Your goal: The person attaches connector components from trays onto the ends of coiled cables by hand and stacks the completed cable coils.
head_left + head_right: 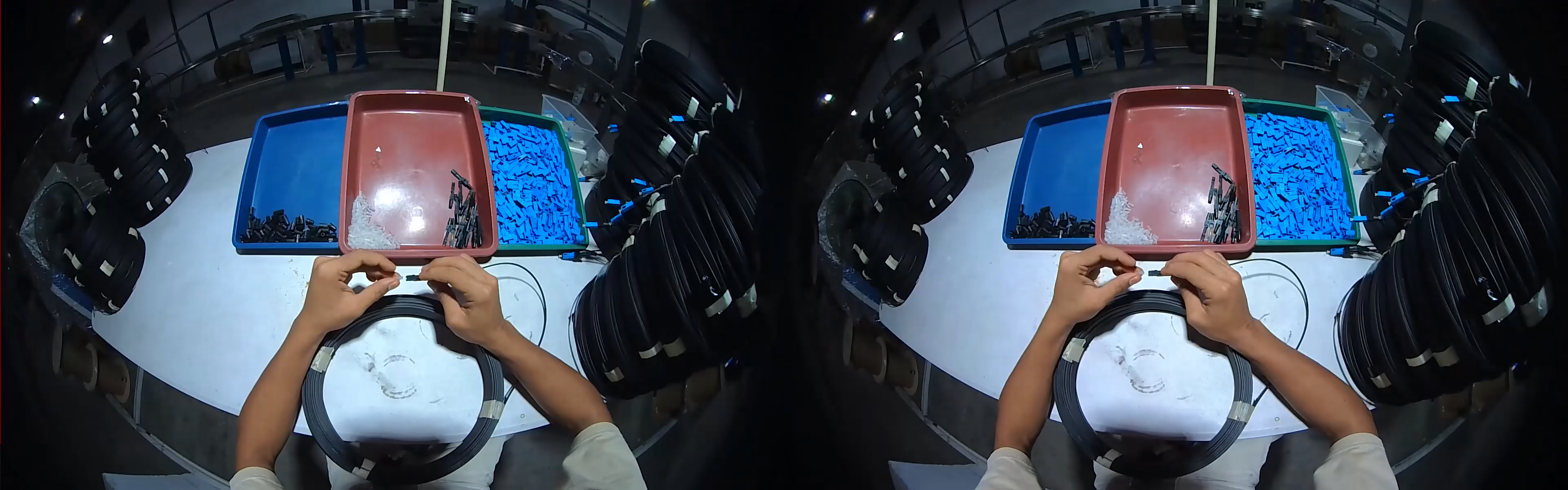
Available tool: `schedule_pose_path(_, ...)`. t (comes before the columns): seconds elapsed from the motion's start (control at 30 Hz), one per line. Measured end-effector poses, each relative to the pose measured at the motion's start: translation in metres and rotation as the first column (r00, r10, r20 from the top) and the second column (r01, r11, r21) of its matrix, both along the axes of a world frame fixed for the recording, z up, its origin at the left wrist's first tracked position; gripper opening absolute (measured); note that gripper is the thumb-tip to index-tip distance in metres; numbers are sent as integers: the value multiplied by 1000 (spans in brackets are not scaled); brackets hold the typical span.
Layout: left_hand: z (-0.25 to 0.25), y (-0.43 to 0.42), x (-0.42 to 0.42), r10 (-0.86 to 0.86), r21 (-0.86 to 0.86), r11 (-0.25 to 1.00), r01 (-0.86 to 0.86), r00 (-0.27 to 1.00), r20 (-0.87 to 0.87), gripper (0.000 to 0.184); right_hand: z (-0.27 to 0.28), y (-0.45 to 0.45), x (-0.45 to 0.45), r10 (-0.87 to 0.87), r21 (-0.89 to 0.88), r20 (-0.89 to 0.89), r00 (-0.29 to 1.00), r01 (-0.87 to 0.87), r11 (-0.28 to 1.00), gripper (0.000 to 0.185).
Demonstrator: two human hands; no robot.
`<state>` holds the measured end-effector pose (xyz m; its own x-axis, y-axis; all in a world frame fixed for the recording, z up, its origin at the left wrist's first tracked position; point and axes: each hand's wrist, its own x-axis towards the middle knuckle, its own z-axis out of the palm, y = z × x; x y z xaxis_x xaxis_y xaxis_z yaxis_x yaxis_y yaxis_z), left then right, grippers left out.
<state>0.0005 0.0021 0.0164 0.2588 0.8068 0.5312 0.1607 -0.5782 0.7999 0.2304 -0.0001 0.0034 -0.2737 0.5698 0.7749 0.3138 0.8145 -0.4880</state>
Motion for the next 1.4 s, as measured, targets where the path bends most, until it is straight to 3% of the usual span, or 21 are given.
schedule_pose_path(0.17,-2,-1,2,27,47,999,-23,996,-90,17,-1,0,0,-4,4,11,1000,4,1000,28)
schedule_pose_path(0.27,-6,-1,5,49,45,998,-48,999,-14,14,-1,0,1,-4,-3,22,1000,4,1000,28)
schedule_pose_path(0.5,-7,-1,4,45,81,996,-40,997,-62,12,-1,0,4,-17,69,100,995,10,998,31)
schedule_pose_path(0.93,-5,-5,5,77,133,989,-63,992,-102,12,1,-3,1,42,17,90,995,-44,999,26)
schedule_pose_path(1.03,-5,-4,4,85,189,980,-66,992,-94,14,4,-6,-4,-103,-92,-1,995,102,991,21)
schedule_pose_path(1.1,-6,-3,3,88,195,979,-65,990,-109,15,2,-5,2,-140,-104,176,974,159,982,17)
schedule_pose_path(1.13,-7,-3,2,90,202,977,-63,988,-124,16,-2,-3,1,-105,-100,130,986,118,988,15)
schedule_pose_path(1.17,-7,-3,2,90,201,978,-64,988,-124,16,-2,-3,2,-104,-101,130,986,118,988,15)
schedule_pose_path(1.23,-9,-4,2,-4,8,1000,4,999,-32,20,-2,-1,3,-57,11,125,990,56,998,16)
schedule_pose_path(1.4,-4,-5,2,-66,28,997,70,990,-122,19,0,-2,3,-18,32,131,991,13,999,18)
